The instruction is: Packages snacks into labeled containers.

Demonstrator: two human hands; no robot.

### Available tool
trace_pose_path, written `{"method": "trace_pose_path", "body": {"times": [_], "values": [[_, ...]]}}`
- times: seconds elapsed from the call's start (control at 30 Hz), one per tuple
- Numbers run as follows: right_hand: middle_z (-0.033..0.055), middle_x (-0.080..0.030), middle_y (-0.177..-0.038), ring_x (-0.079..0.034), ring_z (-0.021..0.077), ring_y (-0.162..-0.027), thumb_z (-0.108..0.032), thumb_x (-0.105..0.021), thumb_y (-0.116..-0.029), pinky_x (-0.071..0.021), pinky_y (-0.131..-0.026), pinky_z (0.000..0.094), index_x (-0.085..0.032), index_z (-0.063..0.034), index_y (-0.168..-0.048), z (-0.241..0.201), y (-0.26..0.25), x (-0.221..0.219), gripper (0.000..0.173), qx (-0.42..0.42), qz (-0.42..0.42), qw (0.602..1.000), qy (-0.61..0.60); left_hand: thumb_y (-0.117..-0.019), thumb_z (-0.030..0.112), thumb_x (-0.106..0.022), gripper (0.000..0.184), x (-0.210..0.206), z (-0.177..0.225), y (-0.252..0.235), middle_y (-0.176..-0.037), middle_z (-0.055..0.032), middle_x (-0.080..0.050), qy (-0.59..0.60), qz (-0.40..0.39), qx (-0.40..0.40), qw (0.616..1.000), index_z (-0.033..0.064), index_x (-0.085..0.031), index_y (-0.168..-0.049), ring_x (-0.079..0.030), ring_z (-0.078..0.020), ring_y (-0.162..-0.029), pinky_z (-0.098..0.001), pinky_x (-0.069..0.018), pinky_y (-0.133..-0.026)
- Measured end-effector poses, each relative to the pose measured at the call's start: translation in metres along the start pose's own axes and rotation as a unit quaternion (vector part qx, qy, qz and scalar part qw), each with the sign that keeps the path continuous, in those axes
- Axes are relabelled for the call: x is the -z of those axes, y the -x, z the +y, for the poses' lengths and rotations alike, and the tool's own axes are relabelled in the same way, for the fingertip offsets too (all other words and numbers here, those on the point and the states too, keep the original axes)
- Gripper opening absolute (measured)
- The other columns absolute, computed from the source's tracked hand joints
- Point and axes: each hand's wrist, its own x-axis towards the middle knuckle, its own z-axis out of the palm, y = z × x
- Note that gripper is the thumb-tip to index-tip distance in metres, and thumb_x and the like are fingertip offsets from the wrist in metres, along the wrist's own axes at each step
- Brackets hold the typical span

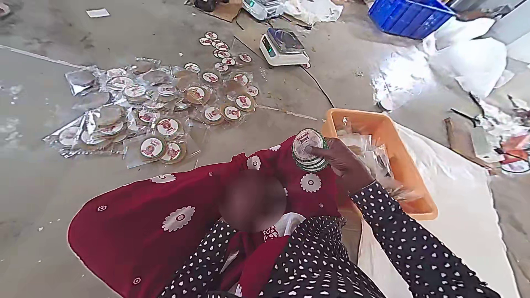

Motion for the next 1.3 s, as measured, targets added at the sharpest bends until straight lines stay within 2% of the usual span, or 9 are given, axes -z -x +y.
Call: {"method": "trace_pose_path", "body": {"times": [0.17,0.3,0.5,0.67,0.8,1.0,1.07,1.17,1.3], "values": [[0.0023,-0.074,-0.096,-0.071,0.0066,-0.087,0.000,-0.065,-0.0963,-0.0602,-0.084,0.0260,-0.066,-0.0022,-0.114,0.010,0.005,0.006,0.018,-0.006,-0.010,0.998,-0.059,-0.0989,0.013,-0.053,0.025,-0.023,0.010,-0.022,-0.109,-0.0181,-0.071,0.046,0.108,0.016,0.993,0.0044,-0.073,-0.111,-0.061,-0.0389,-0.118,-0.0551,-0.0450,-0.104],[0.0024,-0.074,-0.101,-0.071,0.0082,-0.086,-0.002,-0.074,-0.0889,-0.0604,-0.077,0.0266,-0.069,-0.0080,-0.118,0.024,0.026,0.033,0.030,-0.001,0.030,0.997,-0.067,-0.0959,0.017,-0.067,0.018,0.000,0.028,-0.043,-0.097,-0.0144,-0.072,0.216,0.246,0.094,0.940,0.0024,-0.076,-0.099,-0.069,-0.0270,-0.096,-0.0468,-0.0546,-0.090],[0.0048,-0.073,-0.097,-0.070,0.0120,-0.084,0.000,-0.080,-0.0798,-0.0618,-0.077,0.0321,-0.069,-0.0050,-0.112,0.046,0.041,0.050,0.035,0.016,0.040,0.996,-0.075,-0.0939,0.017,-0.073,0.017,0.006,0.048,-0.098,-0.077,-0.0064,-0.066,0.399,0.056,0.133,0.906,0.0003,-0.070,-0.097,-0.058,-0.0100,-0.058,-0.0268,-0.0499,-0.053],[0.0058,-0.075,-0.104,-0.072,0.0155,-0.092,-0.020,-0.078,-0.0880,-0.0609,-0.084,0.0393,-0.067,-0.0067,-0.124,0.073,0.034,0.011,0.040,0.067,-0.009,0.986,0.151,-0.1071,0.027,-0.051,0.037,-0.010,0.031,-0.099,-0.087,-0.0110,-0.068,0.388,0.009,0.089,0.917,-0.0040,-0.070,-0.097,-0.064,-0.0153,-0.080,-0.0375,-0.0536,-0.080],[0.0155,-0.071,-0.116,-0.071,0.0245,-0.102,-0.028,-0.067,-0.0974,-0.0600,-0.086,0.0444,-0.067,-0.0015,-0.123,0.076,0.009,0.013,0.037,0.164,0.067,0.964,0.198,-0.1072,0.025,-0.052,0.035,0.031,0.007,-0.070,-0.100,-0.0163,-0.070,0.403,0.019,0.127,0.906,-0.0047,-0.065,-0.118,-0.070,-0.0191,-0.080,-0.0362,-0.0603,-0.076],[0.0166,-0.069,-0.090,-0.065,0.0118,-0.076,-0.033,-0.055,-0.1037,-0.0554,-0.073,0.0321,-0.067,0.0088,-0.100,0.095,-0.041,0.008,0.043,0.199,0.124,0.956,0.175,-0.1015,0.016,-0.061,0.027,0.105,-0.115,-0.055,-0.103,-0.0194,-0.070,0.299,0.191,0.217,0.910,-0.0035,-0.065,-0.120,-0.068,-0.0271,-0.087,-0.0461,-0.0561,-0.080],[0.0170,-0.069,-0.088,-0.063,0.0090,-0.074,-0.032,-0.052,-0.1056,-0.0541,-0.074,0.0280,-0.066,0.0109,-0.098,0.108,-0.051,-0.002,0.046,0.201,0.137,0.952,0.186,-0.0966,0.018,-0.068,0.038,0.118,-0.183,-0.053,-0.115,-0.0274,-0.066,0.305,0.264,0.333,0.852,-0.0059,-0.062,-0.126,-0.065,-0.0383,-0.104,-0.0555,-0.0517,-0.092],[0.0254,-0.069,-0.091,-0.066,0.0268,-0.083,-0.029,-0.057,-0.1026,-0.0506,-0.081,0.0435,-0.070,0.0090,-0.095,0.116,-0.058,-0.011,0.041,0.230,0.140,0.932,0.244,-0.0898,0.031,-0.077,0.070,0.116,-0.262,-0.037,-0.135,-0.0373,-0.052,0.304,0.387,0.527,0.693,-0.0131,-0.049,-0.136,-0.052,-0.0500,-0.127,-0.0623,-0.0451,-0.104],[0.0233,-0.069,-0.091,-0.065,0.0206,-0.087,-0.026,-0.061,-0.1013,-0.0491,-0.084,0.0348,-0.071,0.0087,-0.095,0.116,-0.067,-0.013,0.036,0.221,0.126,0.932,0.257,-0.0987,0.033,-0.065,0.077,0.165,-0.239,0.005,-0.156,-0.0322,-0.032,0.328,0.316,0.647,0.612,-0.0102,-0.029,-0.151,-0.031,-0.0462,-0.146,-0.0593,-0.0346,-0.113]]}}
